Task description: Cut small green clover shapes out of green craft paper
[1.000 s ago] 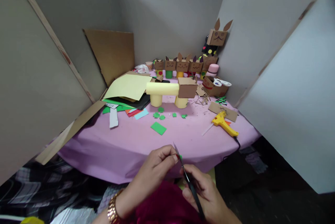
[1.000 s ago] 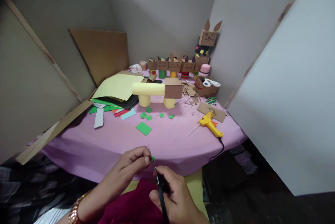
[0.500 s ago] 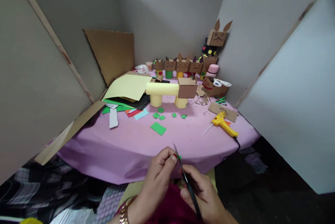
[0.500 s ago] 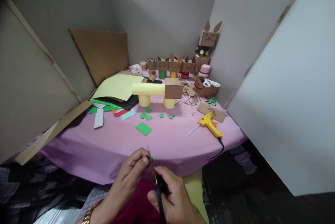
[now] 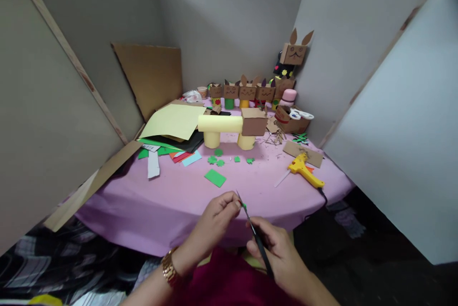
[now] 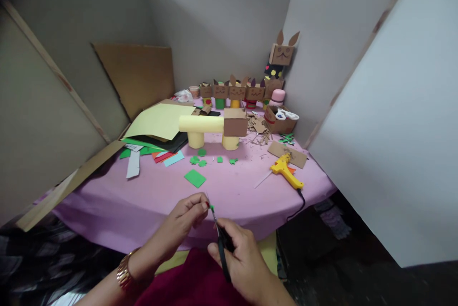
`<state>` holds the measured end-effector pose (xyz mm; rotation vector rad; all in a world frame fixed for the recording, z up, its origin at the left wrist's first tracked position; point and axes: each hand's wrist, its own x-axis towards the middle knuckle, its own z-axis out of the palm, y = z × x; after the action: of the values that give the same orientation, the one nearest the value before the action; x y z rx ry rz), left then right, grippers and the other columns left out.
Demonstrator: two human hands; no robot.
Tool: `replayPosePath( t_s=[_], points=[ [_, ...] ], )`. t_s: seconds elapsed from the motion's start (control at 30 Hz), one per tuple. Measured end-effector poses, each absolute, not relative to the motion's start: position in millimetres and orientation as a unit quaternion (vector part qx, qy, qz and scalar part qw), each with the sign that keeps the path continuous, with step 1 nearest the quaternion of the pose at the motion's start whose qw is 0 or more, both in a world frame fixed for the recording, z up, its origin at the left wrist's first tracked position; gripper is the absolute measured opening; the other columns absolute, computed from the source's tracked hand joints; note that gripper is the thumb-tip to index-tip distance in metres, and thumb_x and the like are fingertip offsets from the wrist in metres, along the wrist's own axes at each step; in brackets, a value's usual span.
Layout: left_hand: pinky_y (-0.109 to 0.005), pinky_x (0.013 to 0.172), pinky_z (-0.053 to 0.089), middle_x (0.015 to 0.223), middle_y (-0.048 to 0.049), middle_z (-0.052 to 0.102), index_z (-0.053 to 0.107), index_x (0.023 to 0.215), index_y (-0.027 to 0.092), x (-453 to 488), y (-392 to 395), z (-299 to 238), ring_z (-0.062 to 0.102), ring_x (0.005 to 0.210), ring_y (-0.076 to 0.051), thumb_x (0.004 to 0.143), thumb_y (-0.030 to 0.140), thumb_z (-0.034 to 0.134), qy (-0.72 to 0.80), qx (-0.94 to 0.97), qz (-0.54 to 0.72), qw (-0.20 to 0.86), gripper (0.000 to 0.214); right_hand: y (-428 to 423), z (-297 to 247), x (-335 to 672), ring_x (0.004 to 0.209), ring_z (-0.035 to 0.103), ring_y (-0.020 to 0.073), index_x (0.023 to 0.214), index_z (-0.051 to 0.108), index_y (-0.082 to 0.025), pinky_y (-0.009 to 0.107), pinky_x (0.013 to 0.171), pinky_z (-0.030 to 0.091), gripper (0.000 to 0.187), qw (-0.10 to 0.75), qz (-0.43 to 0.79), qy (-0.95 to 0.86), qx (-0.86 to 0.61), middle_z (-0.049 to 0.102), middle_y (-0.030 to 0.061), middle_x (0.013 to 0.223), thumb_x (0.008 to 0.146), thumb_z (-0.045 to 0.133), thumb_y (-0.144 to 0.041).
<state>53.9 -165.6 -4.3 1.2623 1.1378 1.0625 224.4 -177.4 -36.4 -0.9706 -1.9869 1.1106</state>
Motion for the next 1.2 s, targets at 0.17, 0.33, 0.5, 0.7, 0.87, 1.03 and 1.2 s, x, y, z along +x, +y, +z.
replayPosePath(
  t_s=[0.17, 0.33, 0.5, 0.7, 0.87, 1.03, 1.2],
  points=[
    [-0.023, 0.050, 0.024, 0.052, 0.0088, 0.036, 0.045, 0.062, 0.020, 52.7, -150.6, -5.2, 0.030, 0.049, -0.010, 0.079, 0.025, 0.047, 0.465, 0.534, 0.444, 0.549, 0.018, -165.9, -27.8, 223.7, 0.059, 0.041, 0.0125, 0.099, 0.055, -0.016, 0.023, 0.055, 0.032, 0.025, 0.293, 0.392, -0.776, -0.397, 0.046, -0.0042, 0.065, 0.085, 0.053, -0.038],
    [-0.023, 0.049, 0.024, 0.051, 0.0094, 0.035, 0.043, 0.063, 0.020, 54.6, -147.4, -6.1, 0.028, 0.047, -0.009, 0.078, 0.030, 0.048, 0.453, 0.517, 0.455, 0.566, 0.019, -162.8, -26.3, 223.7, 0.060, 0.043, 0.0127, 0.096, 0.053, -0.017, 0.022, 0.056, 0.033, 0.024, 0.308, 0.387, -0.779, -0.385, 0.048, -0.0038, 0.068, 0.086, 0.051, -0.039],
    [-0.022, 0.047, 0.022, 0.049, 0.0103, 0.034, 0.041, 0.062, 0.021, 55.3, -139.2, -15.2, 0.025, 0.044, -0.008, 0.076, 0.028, 0.048, 0.444, 0.490, 0.464, 0.589, 0.017, -155.0, -25.8, 224.0, 0.063, 0.043, 0.0135, 0.091, 0.055, -0.017, 0.023, 0.059, 0.034, 0.020, 0.298, 0.382, -0.786, -0.386, 0.050, -0.0028, 0.070, 0.086, 0.052, -0.036],
    [-0.021, 0.045, 0.020, 0.049, 0.0107, 0.033, 0.040, 0.062, 0.021, 56.7, -126.9, -23.5, 0.024, 0.043, -0.008, 0.077, 0.024, 0.047, 0.437, 0.467, 0.472, 0.607, 0.017, -143.4, -26.1, 223.5, 0.060, 0.040, 0.0132, 0.086, 0.055, -0.018, 0.023, 0.057, 0.031, 0.011, 0.285, 0.379, -0.785, -0.399, 0.049, -0.0036, 0.067, 0.085, 0.052, -0.029],
    [-0.021, 0.046, 0.022, 0.050, 0.0102, 0.033, 0.041, 0.062, 0.020, 57.1, -122.9, -28.4, 0.025, 0.044, -0.008, 0.079, 0.026, 0.048, 0.427, 0.454, 0.480, 0.617, 0.019, -140.0, -26.5, 222.5, 0.058, 0.035, 0.0122, 0.081, 0.053, -0.018, 0.022, 0.054, 0.029, 0.014, 0.289, 0.391, -0.780, -0.395, 0.044, -0.0053, 0.063, 0.086, 0.051, -0.032],
    [-0.020, 0.046, 0.023, 0.051, 0.0099, 0.035, 0.041, 0.064, 0.020, 56.5, -122.7, -31.2, 0.026, 0.044, -0.008, 0.081, 0.026, 0.048, 0.422, 0.441, 0.490, 0.623, 0.019, -139.9, -31.9, 220.4, 0.055, 0.034, 0.0109, 0.081, 0.055, -0.017, 0.021, 0.051, 0.028, 0.017, 0.301, 0.405, -0.768, -0.394, 0.041, -0.0062, 0.060, 0.086, 0.051, -0.032],
    [-0.019, 0.047, 0.026, 0.052, 0.0088, 0.040, 0.044, 0.065, 0.019, 56.0, -124.0, -31.1, 0.030, 0.045, -0.007, 0.079, 0.030, 0.053, 0.424, 0.428, 0.503, 0.620, 0.019, -127.9, -33.4, 225.9, 0.057, 0.051, 0.0128, 0.088, 0.059, -0.017, 0.020, 0.053, 0.037, 0.015, 0.247, 0.320, -0.794, -0.455, 0.054, -0.0039, 0.062, 0.085, 0.052, -0.030]
  ],
)
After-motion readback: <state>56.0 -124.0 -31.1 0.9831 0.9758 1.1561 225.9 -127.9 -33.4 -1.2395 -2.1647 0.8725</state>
